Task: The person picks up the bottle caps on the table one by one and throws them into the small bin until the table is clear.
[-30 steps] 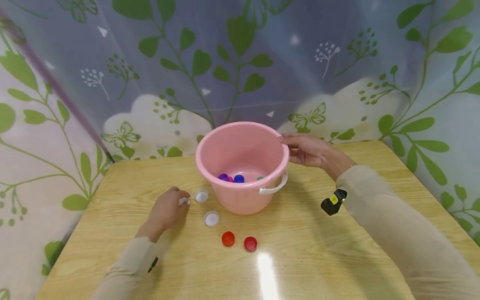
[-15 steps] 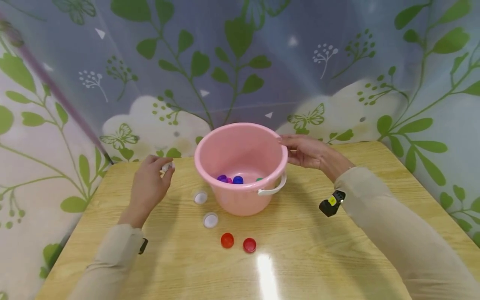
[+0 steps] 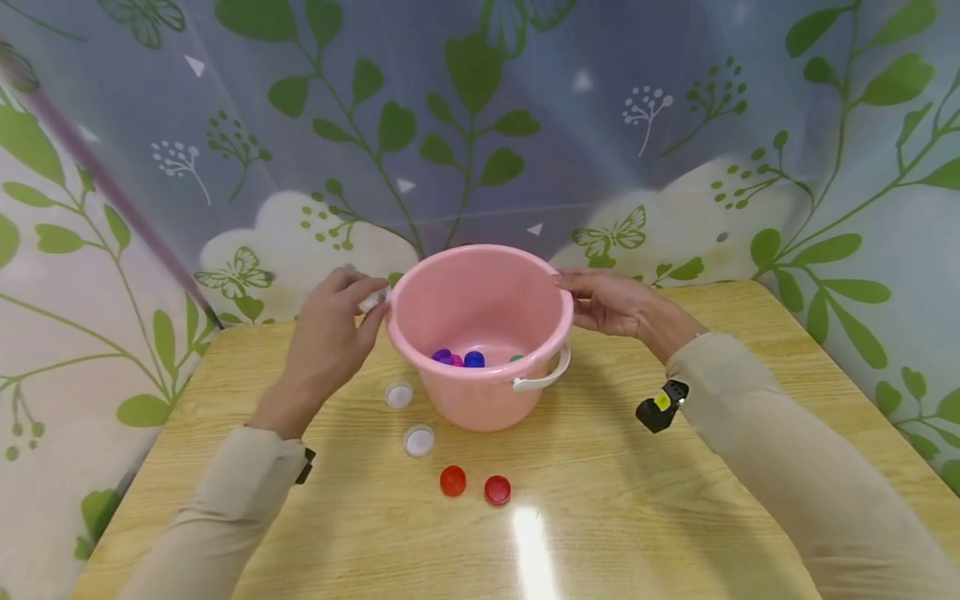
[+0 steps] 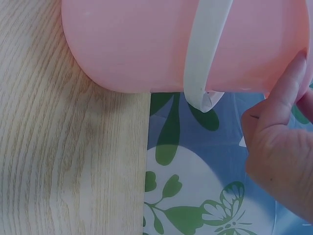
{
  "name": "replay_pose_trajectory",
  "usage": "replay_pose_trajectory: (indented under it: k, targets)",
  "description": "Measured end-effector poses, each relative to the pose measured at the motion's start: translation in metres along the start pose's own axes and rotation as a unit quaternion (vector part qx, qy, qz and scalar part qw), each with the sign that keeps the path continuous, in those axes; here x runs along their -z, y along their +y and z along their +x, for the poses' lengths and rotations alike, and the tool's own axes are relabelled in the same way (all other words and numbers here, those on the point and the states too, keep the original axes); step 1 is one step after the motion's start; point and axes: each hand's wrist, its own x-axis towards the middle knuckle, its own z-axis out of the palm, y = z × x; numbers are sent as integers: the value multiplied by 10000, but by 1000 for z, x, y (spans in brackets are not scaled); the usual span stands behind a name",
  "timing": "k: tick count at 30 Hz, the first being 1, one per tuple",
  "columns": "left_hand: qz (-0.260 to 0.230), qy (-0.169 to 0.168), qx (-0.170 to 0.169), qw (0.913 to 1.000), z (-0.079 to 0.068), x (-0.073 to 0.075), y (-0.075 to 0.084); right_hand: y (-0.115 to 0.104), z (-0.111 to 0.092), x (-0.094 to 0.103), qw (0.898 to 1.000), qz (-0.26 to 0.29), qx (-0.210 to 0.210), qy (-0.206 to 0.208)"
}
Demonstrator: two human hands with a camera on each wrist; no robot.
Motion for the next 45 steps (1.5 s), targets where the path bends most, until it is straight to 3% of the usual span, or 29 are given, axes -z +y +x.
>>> replay_pose_trajectory:
  k: [6,14,21,32,45]
  targets:
    - [-407,-487,-814,9947,12,-19,32,0,-1,1,10000,-14,14,45]
    - [-850,-1003,-1219,9838,20,-52,62,1,-2,3,9999,-30,37,114]
    - [-1309,-1443,-708,9783,20,-58,67,1,-3,4,9999,-45,11,140]
    - [-1251,-2130,-308,9685,25,-57,67,2,-4,6,9999,123,19,47]
    - [-1233,-2471,-69,9611,24,-54,68,8,-1,0,9997,192,151,58]
